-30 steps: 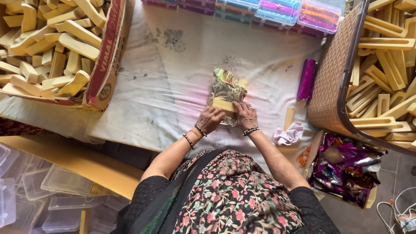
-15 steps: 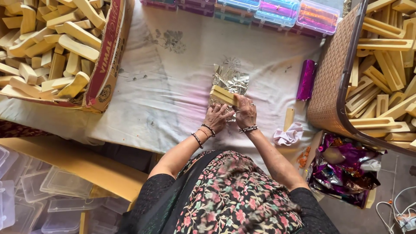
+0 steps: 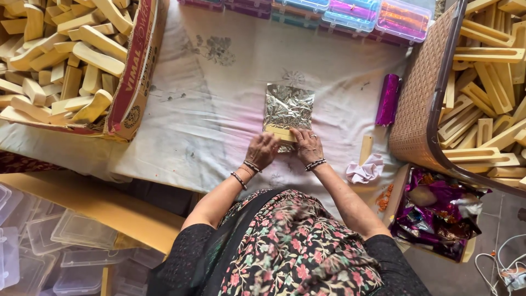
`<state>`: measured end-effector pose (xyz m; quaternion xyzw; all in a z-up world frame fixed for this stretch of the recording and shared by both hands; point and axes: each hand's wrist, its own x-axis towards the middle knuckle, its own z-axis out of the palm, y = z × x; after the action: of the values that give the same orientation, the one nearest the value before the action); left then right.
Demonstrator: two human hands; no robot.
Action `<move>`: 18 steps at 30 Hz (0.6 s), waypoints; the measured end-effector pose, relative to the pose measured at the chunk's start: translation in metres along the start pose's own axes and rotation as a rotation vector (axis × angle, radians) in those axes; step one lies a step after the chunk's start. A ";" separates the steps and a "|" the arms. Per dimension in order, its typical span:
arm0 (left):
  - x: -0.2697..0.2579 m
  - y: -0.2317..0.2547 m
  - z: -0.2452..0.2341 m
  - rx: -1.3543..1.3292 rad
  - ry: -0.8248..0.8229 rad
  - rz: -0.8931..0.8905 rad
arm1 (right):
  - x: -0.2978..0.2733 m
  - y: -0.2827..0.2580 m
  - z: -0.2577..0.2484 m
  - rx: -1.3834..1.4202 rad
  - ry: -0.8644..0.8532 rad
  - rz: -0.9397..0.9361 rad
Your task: Wrapping wooden blocks in silver foil and colored paper.
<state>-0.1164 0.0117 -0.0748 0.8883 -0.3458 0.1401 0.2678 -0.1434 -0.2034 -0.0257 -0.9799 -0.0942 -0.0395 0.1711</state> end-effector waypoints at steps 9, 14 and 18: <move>0.008 -0.026 0.018 0.040 -0.109 -0.081 | 0.002 0.009 0.007 0.114 0.048 -0.115; 0.019 -0.007 -0.035 -0.030 -0.239 -0.006 | -0.005 0.009 -0.020 0.207 0.099 -0.205; 0.002 -0.030 0.012 0.037 -0.099 -0.031 | -0.011 0.013 -0.015 0.192 0.099 -0.230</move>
<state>-0.0939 0.0225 -0.0948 0.9042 -0.3420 0.0982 0.2363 -0.1521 -0.2225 -0.0167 -0.9388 -0.2004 -0.0980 0.2626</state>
